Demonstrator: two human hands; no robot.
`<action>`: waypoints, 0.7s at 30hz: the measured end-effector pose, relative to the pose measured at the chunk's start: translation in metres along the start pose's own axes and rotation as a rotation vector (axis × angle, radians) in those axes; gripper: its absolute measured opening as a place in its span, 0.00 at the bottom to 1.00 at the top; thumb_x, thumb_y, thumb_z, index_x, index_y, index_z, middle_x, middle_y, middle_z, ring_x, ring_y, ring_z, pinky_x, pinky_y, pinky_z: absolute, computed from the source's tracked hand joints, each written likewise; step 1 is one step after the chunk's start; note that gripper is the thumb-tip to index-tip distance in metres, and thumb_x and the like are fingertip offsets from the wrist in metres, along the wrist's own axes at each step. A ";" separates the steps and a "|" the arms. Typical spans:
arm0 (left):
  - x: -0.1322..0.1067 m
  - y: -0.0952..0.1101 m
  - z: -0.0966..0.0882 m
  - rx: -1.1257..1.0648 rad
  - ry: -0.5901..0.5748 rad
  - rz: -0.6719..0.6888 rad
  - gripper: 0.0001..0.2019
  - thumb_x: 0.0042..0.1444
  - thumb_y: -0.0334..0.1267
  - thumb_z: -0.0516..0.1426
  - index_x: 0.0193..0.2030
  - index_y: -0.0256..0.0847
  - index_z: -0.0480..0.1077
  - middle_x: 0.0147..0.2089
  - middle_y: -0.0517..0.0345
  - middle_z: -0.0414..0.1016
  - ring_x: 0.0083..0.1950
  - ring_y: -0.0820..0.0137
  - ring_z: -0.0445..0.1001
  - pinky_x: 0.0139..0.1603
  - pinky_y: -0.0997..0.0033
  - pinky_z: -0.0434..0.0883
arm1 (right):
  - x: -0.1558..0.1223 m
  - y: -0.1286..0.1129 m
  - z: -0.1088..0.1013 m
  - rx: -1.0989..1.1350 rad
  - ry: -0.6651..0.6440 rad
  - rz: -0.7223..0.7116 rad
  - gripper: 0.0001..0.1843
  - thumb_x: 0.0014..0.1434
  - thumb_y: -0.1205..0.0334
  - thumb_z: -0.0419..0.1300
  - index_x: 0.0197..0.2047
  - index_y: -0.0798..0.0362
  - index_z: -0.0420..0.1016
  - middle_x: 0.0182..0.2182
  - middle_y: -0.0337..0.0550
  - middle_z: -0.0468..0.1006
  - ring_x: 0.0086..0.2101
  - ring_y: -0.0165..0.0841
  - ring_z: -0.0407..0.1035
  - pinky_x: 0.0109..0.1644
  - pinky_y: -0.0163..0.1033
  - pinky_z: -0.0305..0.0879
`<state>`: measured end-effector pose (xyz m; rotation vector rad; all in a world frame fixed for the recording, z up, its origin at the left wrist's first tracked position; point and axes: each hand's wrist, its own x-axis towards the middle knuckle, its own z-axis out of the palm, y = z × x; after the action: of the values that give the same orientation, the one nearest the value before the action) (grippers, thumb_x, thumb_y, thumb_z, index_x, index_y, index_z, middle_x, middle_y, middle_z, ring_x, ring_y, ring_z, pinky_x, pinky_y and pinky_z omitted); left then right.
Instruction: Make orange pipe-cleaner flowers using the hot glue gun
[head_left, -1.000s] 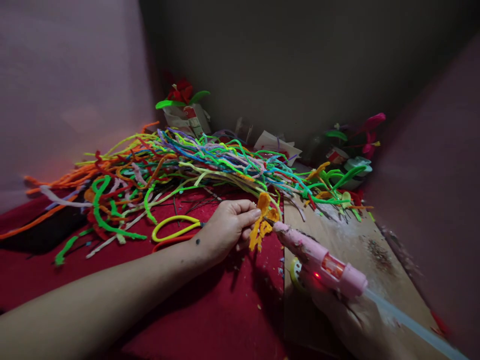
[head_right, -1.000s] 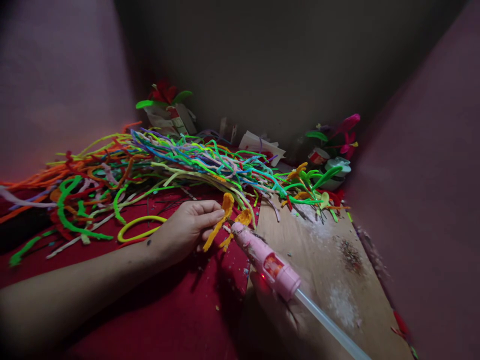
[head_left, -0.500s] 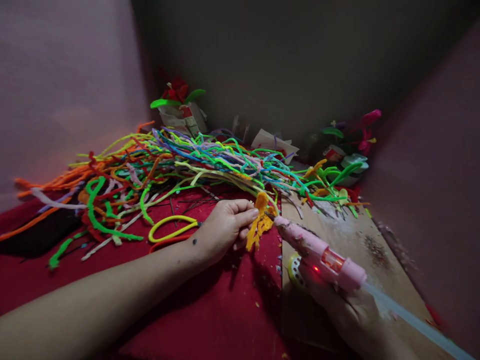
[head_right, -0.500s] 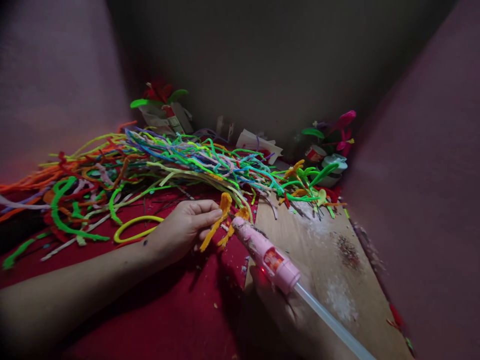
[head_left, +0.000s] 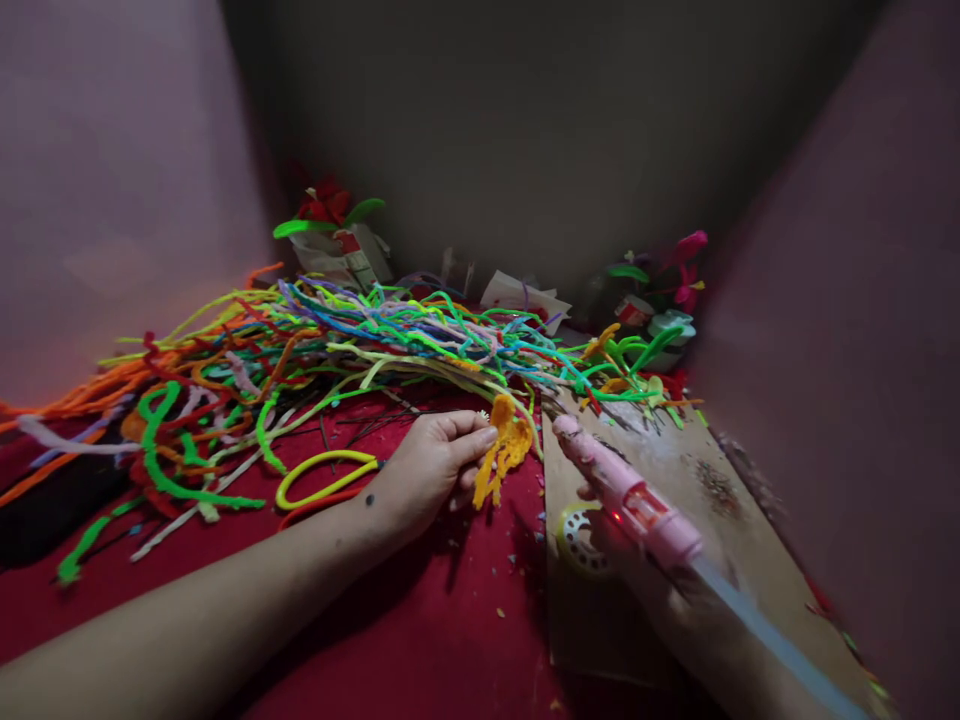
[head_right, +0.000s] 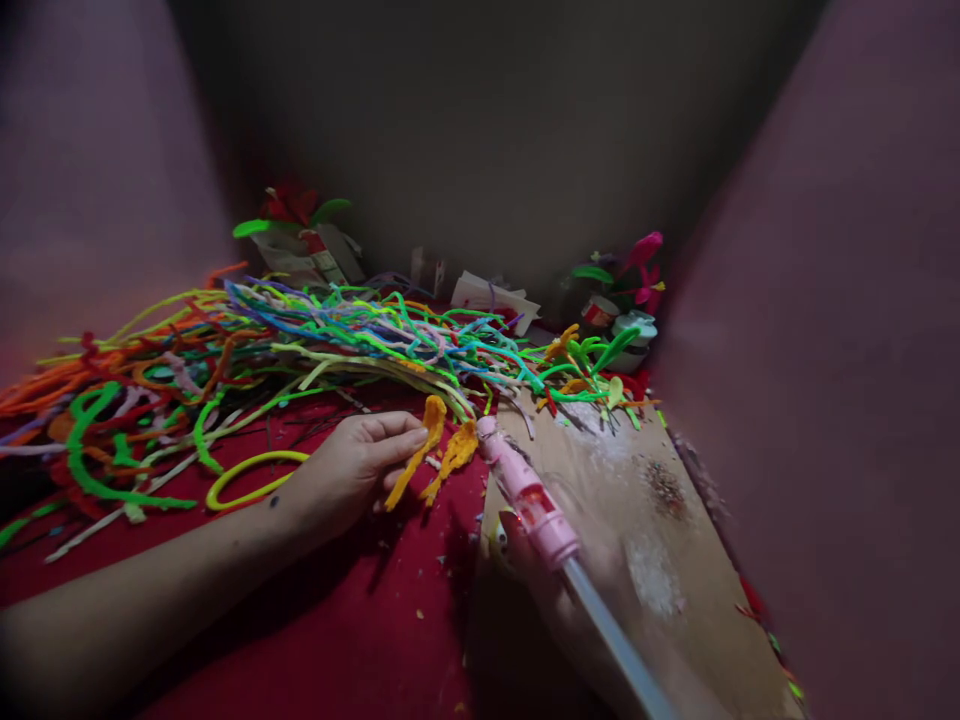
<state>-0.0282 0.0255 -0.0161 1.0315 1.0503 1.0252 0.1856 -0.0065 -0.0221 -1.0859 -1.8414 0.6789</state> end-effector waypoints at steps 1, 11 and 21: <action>0.000 0.000 0.000 0.001 0.000 -0.003 0.11 0.53 0.42 0.55 0.25 0.38 0.63 0.13 0.70 0.55 0.12 0.83 0.50 0.11 0.83 0.50 | -0.002 0.004 -0.006 -0.047 0.023 0.005 0.20 0.56 0.59 0.55 0.53 0.45 0.69 0.48 0.45 0.75 0.49 0.46 0.68 0.48 0.46 0.69; 0.002 -0.005 0.002 0.005 -0.017 -0.034 0.12 0.53 0.44 0.55 0.28 0.38 0.63 0.14 0.70 0.56 0.12 0.83 0.50 0.12 0.83 0.49 | -0.029 0.048 -0.079 -1.092 0.041 0.253 0.21 0.56 0.59 0.49 0.51 0.57 0.67 0.49 0.54 0.70 0.40 0.45 0.71 0.37 0.46 0.69; -0.003 -0.002 0.006 0.000 0.013 -0.069 0.12 0.50 0.45 0.57 0.27 0.38 0.63 0.13 0.70 0.55 0.11 0.83 0.50 0.12 0.83 0.48 | -0.019 0.042 -0.108 -1.179 -0.134 0.320 0.17 0.55 0.61 0.49 0.44 0.54 0.72 0.40 0.51 0.72 0.40 0.43 0.69 0.37 0.42 0.65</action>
<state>-0.0228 0.0218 -0.0169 0.9832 1.0891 0.9765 0.3019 -0.0006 -0.0112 -2.1331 -2.2146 -0.2891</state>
